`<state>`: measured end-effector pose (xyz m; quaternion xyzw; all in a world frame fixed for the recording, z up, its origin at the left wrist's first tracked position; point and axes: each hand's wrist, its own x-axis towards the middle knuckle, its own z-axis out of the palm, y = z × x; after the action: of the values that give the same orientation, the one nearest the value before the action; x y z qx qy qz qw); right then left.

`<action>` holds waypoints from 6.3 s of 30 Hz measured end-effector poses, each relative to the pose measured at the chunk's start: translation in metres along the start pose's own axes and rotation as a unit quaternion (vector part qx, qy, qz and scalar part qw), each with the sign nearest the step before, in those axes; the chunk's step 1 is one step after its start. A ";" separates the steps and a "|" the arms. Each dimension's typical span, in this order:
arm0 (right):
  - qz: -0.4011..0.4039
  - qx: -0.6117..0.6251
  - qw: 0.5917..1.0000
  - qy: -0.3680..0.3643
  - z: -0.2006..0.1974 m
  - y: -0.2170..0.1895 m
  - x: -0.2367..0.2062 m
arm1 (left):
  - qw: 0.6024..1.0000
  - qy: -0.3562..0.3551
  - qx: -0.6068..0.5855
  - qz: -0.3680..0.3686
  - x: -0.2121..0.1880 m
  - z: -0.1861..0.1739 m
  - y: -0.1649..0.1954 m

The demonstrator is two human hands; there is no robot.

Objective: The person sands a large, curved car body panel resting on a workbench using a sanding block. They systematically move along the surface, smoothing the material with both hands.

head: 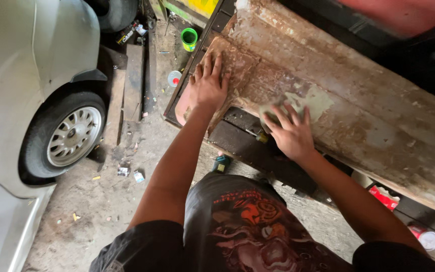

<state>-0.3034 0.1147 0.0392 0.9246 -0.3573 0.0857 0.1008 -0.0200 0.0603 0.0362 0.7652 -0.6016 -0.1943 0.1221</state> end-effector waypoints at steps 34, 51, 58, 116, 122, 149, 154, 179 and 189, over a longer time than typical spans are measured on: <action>0.004 0.001 0.999 -0.043 0.009 -0.019 -0.009 | 1.000 0.006 0.013 0.001 0.005 0.003 0.000; -0.049 -0.041 0.994 -0.089 -0.015 -0.005 -0.007 | 1.000 -0.001 0.006 0.005 0.004 -0.001 -0.001; -0.072 -0.011 0.994 -0.079 -0.020 0.004 -0.012 | 1.000 0.007 -0.002 0.005 0.004 0.004 -0.001; 0.001 0.027 0.998 -0.058 0.000 -0.008 -0.008 | 1.000 -0.014 0.002 -0.002 0.002 -0.003 0.002; 0.043 0.010 0.994 -0.103 -0.007 -0.009 -0.012 | 1.000 -0.014 0.000 -0.003 0.002 -0.003 0.003; 0.025 0.068 0.997 -0.032 -0.006 -0.009 0.007 | 1.000 -0.027 0.006 -0.006 0.003 -0.005 0.003; 0.048 0.060 0.995 -0.060 -0.012 -0.011 0.005 | 1.000 -0.014 -0.002 -0.007 0.001 -0.003 0.002; 0.120 0.054 0.990 -0.056 -0.007 -0.019 -0.001 | 1.000 0.015 -0.011 0.012 0.003 0.008 -0.005; 0.135 0.043 0.990 -0.026 -0.001 -0.029 0.012 | 0.999 0.026 -0.023 0.010 0.004 0.008 -0.003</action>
<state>-0.2751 0.1281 0.0395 0.8735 -0.4770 0.0896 0.0387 -0.0200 0.0578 0.0276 0.7611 -0.6010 -0.1871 0.1566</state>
